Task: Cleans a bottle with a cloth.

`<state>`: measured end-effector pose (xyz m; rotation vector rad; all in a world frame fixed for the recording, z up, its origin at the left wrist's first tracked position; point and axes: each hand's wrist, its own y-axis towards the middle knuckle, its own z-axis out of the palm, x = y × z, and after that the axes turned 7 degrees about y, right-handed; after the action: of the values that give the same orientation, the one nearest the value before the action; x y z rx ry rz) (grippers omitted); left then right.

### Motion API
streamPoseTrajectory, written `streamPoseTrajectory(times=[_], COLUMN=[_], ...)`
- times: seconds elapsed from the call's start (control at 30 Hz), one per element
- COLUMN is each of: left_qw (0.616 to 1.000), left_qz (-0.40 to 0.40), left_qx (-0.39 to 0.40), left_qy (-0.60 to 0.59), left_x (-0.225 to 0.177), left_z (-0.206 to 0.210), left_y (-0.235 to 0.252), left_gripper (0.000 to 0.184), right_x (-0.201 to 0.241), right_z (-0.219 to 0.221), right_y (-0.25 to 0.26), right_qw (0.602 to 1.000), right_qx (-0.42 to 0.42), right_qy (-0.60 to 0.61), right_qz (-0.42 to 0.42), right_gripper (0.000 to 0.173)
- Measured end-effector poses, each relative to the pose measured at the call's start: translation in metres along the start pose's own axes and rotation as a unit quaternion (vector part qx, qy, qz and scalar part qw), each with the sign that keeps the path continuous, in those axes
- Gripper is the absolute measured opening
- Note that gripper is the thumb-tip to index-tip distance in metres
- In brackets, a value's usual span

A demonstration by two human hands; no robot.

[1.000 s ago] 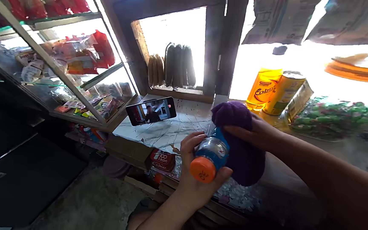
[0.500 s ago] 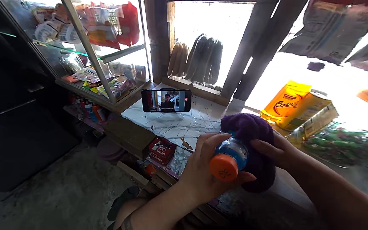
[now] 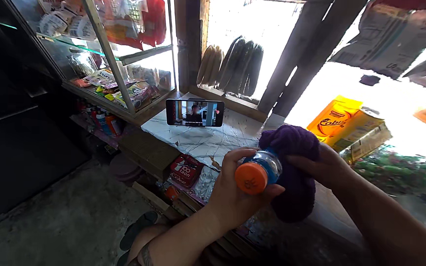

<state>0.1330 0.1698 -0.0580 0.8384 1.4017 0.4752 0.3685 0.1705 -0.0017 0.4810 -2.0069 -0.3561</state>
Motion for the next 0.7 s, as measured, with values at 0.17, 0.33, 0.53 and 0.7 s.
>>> streamPoseTrajectory(times=[0.17, 0.33, 0.53, 0.7], left_qw=[1.000, 0.999, 0.998, 0.999], left_qz=[0.001, 0.051, 0.065, 0.045], left_qx=[-0.005, -0.002, -0.001, 0.001], left_qy=[-0.016, 0.008, -0.007, -0.020], left_x=[0.003, 0.010, 0.013, 0.011], left_z=[0.002, 0.006, 0.009, 0.006], left_y=[-0.001, -0.002, -0.001, -0.001], left_gripper=[0.061, 0.059, 0.059, 0.058], right_x=[0.005, 0.001, -0.004, -0.005], right_z=[0.002, 0.007, 0.003, 0.000], right_y=[0.002, -0.003, -0.006, -0.005], right_qw=[0.996, 0.999, 0.993, 0.997], right_qx=[-0.028, 0.019, 0.080, 0.072], right_qy=[-0.049, 0.020, 0.046, 0.008], right_qz=[0.066, -0.039, -0.074, -0.020], right_gripper=[0.029, 0.023, 0.027, 0.037])
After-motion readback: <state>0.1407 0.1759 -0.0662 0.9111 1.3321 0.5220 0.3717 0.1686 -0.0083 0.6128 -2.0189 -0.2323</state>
